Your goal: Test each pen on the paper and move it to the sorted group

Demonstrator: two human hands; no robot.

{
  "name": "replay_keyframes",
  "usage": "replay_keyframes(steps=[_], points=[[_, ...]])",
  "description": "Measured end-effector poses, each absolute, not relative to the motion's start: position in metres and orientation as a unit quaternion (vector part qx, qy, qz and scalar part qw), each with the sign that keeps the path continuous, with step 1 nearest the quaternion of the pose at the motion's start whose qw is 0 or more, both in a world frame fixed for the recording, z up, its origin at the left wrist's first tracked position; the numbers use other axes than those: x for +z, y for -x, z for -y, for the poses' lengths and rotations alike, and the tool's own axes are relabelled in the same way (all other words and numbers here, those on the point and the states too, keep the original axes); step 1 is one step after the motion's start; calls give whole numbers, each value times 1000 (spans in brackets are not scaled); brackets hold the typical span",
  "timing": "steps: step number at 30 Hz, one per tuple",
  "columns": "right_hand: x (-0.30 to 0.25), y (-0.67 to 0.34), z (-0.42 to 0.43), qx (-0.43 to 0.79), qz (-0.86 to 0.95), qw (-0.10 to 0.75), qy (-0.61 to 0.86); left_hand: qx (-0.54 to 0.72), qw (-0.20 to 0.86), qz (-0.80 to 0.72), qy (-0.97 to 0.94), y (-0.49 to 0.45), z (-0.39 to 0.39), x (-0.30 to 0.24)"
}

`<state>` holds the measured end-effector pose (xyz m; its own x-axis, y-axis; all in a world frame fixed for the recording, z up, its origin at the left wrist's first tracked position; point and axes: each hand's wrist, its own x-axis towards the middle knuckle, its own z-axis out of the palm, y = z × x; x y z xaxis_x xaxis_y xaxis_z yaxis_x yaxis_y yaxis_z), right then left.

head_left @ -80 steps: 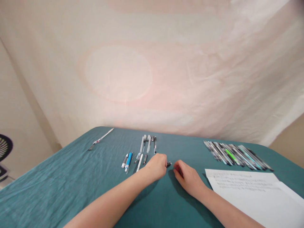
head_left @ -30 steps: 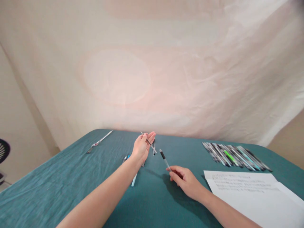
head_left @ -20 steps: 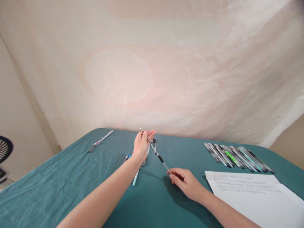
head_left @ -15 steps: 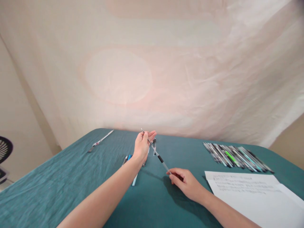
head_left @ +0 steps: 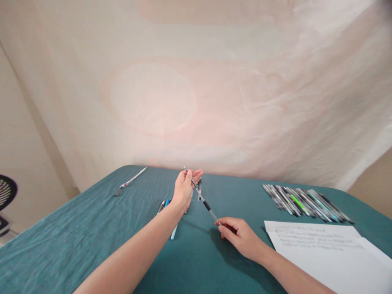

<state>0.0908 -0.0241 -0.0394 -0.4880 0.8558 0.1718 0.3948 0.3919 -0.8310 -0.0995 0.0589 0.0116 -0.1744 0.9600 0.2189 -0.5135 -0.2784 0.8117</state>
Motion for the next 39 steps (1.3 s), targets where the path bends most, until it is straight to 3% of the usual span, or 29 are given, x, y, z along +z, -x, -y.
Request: replay_keyframes(steps=[11, 19, 23, 27, 28, 39], points=[[-44, -90, 21, 403, 743, 333, 417, 638, 584, -295, -406, 85, -45, 9], [-42, -89, 19, 455, 697, 359, 423, 496, 582, -375, -525, 76, -35, 7], [-40, -89, 19, 461, 685, 372, 424, 355, 473, -469, -656, 89, -36, 15], [-41, -89, 18, 468, 681, 371, 423, 135, 180, -587, -778, 112, -33, 27], [-42, -89, 18, 470, 680, 371, 424, 103, 151, -602, -777, 118, -32, 30], [-41, -89, 19, 468, 680, 363, 432, -37, 135, -661, -737, 128, -39, 30]])
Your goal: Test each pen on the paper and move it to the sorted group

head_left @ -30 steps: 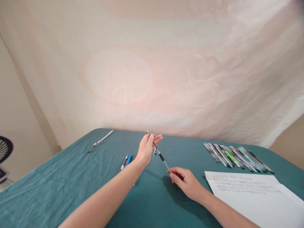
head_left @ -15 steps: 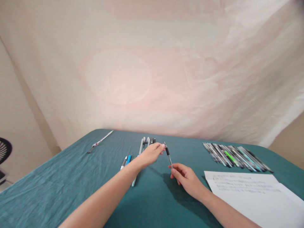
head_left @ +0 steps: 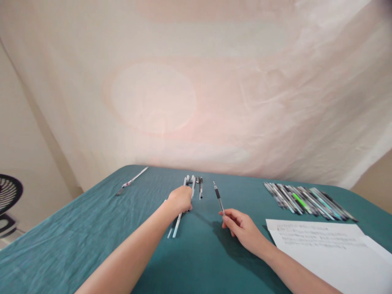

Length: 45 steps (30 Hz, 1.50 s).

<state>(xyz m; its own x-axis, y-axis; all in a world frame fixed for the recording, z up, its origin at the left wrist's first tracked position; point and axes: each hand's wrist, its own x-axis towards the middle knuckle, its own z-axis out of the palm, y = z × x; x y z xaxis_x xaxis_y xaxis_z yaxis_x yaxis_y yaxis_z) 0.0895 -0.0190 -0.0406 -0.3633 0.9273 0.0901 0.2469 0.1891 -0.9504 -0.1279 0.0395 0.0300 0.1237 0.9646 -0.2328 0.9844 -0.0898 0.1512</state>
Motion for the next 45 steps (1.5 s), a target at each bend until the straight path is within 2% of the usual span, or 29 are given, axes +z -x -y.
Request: replay_keyframes(steps=[5, 17, 22, 29, 33, 39, 45], points=[[-40, -90, 20, 467, 682, 365, 429, -39, 181, -650, -737, 127, -39, 25], [-37, -89, 20, 463, 684, 360, 433, 48, 280, -603, -745, 135, -33, 10], [-40, -89, 19, 464, 684, 364, 430, 113, 301, -588, -742, 137, -38, 21], [-44, -89, 19, 461, 692, 356, 426, 319, 503, -446, -668, 132, -52, 32], [-44, -89, 19, 456, 704, 353, 415, 412, 571, -412, -578, 130, -58, 22], [-45, -90, 19, 441, 717, 354, 408, 471, 661, -363, -457, 125, -63, 9], [-44, -90, 19, 444, 715, 352, 410, 463, 704, -336, -420, 121, -61, 8]])
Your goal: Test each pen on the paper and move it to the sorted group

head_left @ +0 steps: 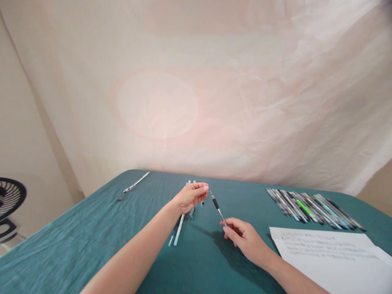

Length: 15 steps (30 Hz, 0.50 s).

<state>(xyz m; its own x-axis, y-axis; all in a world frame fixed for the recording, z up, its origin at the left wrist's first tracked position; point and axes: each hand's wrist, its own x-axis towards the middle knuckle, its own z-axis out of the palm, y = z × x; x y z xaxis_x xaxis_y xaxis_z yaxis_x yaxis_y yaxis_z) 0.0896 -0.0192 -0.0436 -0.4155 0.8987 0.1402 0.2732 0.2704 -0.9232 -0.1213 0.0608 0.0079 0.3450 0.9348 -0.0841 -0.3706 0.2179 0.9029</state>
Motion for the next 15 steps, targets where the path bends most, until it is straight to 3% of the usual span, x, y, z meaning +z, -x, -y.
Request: replay_keyframes(steps=[15], points=[[-45, -90, 19, 434, 717, 357, 413, 426, 704, -333, -460, 117, -53, 9]])
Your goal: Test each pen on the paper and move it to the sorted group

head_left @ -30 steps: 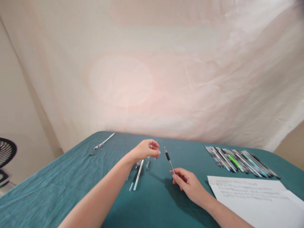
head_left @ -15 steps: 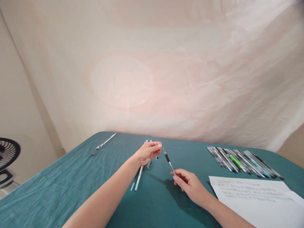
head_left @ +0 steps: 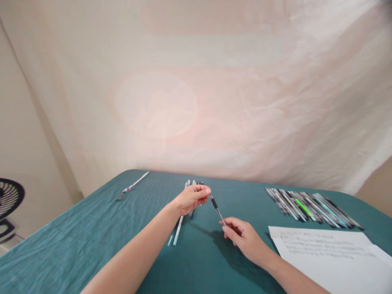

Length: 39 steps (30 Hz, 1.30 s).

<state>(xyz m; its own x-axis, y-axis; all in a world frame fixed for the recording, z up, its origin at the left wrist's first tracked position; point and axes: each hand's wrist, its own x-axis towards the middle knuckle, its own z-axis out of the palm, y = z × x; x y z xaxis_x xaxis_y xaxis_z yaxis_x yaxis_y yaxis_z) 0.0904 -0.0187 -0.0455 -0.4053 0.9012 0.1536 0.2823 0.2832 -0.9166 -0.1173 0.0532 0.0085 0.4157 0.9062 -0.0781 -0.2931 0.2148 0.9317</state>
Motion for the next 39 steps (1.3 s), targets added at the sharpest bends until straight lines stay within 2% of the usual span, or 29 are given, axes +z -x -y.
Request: replay_keyframes(steps=[6, 18, 25, 35, 39], points=[[-44, -90, 19, 453, 705, 355, 415, 410, 681, -351, -495, 113, -48, 8], [-43, -90, 16, 487, 673, 380, 407, 477, 698, -328, -421, 97, -49, -10], [-52, -91, 10, 503, 633, 414, 419, 518, 672, -332, -412, 90, -46, -14], [-49, -93, 5, 514, 615, 422, 425, 516, 660, -352, -418, 83, -45, -14], [-51, -94, 1, 479, 598, 477, 429, 523, 641, -377, -415, 82, -47, -13]])
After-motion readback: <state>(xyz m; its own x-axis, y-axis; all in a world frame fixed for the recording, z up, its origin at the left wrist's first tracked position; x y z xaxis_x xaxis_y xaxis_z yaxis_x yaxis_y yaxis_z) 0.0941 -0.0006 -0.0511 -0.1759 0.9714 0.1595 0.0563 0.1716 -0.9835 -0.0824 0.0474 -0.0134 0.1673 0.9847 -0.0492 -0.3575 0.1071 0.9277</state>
